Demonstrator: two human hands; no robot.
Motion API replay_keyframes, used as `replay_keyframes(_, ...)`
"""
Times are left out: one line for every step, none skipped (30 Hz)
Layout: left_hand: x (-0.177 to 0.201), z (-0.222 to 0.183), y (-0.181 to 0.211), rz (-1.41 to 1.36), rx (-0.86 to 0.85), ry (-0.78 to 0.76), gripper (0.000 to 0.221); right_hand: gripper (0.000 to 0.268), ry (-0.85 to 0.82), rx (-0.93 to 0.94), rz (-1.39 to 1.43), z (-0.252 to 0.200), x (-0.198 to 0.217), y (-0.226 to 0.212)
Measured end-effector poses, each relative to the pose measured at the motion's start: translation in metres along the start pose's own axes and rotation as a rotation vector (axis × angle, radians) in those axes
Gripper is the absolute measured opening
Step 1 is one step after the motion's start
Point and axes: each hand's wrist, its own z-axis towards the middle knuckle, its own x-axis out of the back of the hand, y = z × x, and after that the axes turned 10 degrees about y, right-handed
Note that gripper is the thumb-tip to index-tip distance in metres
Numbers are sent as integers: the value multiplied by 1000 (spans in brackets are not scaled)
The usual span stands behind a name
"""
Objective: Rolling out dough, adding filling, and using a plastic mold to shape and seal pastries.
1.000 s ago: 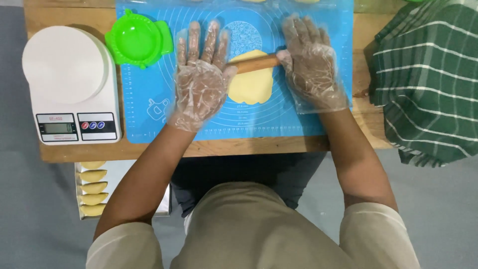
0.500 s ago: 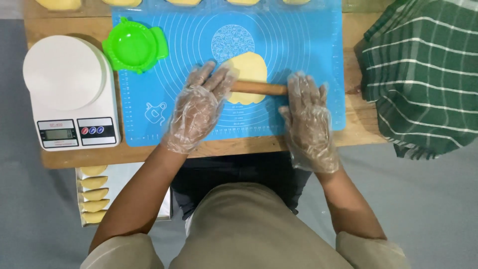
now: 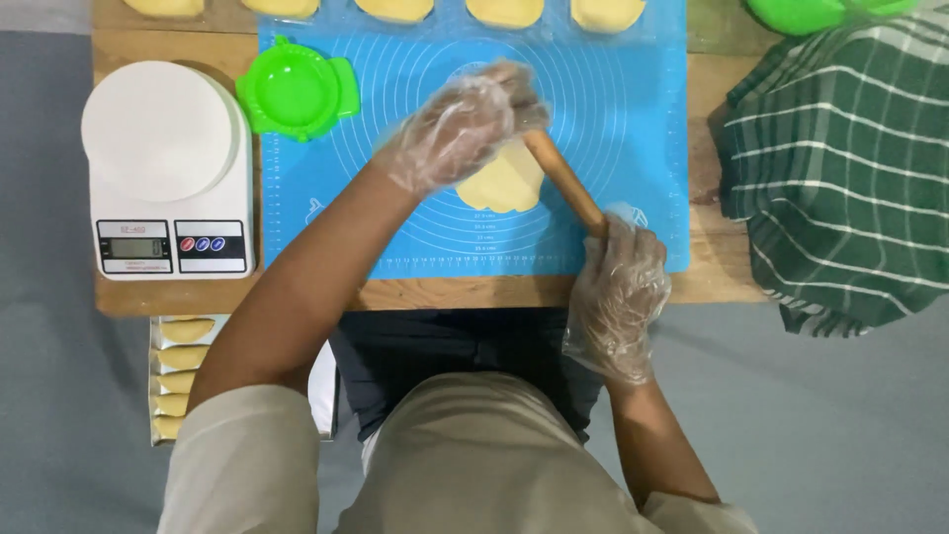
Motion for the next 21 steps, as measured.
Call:
replay_keyframes(15, 17, 3, -61, 189, -103, 18, 31, 19, -19, -10, -3, -2, 0)
replay_keyframes(30, 35, 6, -121, 378, -206, 11, 30, 38, -37, -19, -7, -4, 0)
replay_keyframes(40, 37, 6, -117, 378, -206, 11, 30, 41, -38, -17, -9, -6, -4)
replay_keyframes(50, 40, 6, 0, 352, 63, 14, 33, 34, -46, -8, -10, -8, -7)
replay_keyframes(60, 44, 7, 118, 313, 331, 20, 36, 30, -56, 0, -12, -11, -12)
replay_keyframes(70, 47, 11, 123, 315, 330, 20, 36, 35, -59, 2, -11, -13, -16)
replay_keyframes(81, 48, 11, 144, 315, 251, 29, 46, -14, -28, -22, -13, -14, -19)
replay_keyframes(93, 50, 11, 164, 314, 173, 41, 58, -63, 3, -46, -15, -15, -23)
replay_keyframes(86, 49, 12, 160, 319, 176, 41, 58, -69, -2, -48, -15, -15, -26)
replay_keyframes(79, 47, 14, 5, 335, 412, 51, 53, -106, 80, -46, -14, -15, -29)
replay_keyframes(71, 45, 16, -153, 341, 648, 61, 50, -145, 165, -42, -14, -15, -32)
replay_keyframes(67, 36, 17, -157, 342, 652, 61, 50, -151, 164, -41, -15, -14, -34)
replay_keyframes(60, 30, 19, -100, 252, 623, 55, 48, -72, 303, -98, -15, -14, -37)
replay_keyframes(54, 24, 21, -44, 162, 593, 49, 48, 8, 440, -155, -14, -13, -39)
replay_keyframes(63, 12, 21, -43, 165, 594, 49, 48, 8, 437, -155, -18, -16, -38)
replay_keyframes(72, 0, 20, 57, 65, 298, 44, 46, -15, 500, -360, -22, -18, -37)
replay_keyframes(81, -11, 18, 152, -43, 3, 38, 44, -40, 558, -568, -26, -20, -35)
replay_keyframes(88, -10, 24, 152, -37, 3, 38, 44, -42, 553, -570, -26, -19, -35)
replay_keyframes(95, -8, 30, -557, 232, 179, 47, 48, -8, 556, -612, -25, -17, -35)
replay_keyframes(101, -7, 36, -1267, 496, 358, 55, 51, 26, 559, -655, -25, -15, -35)
replay_keyframes(96, -9, 34, -1266, 496, 359, 55, 51, 26, 558, -655, -24, -15, -35)
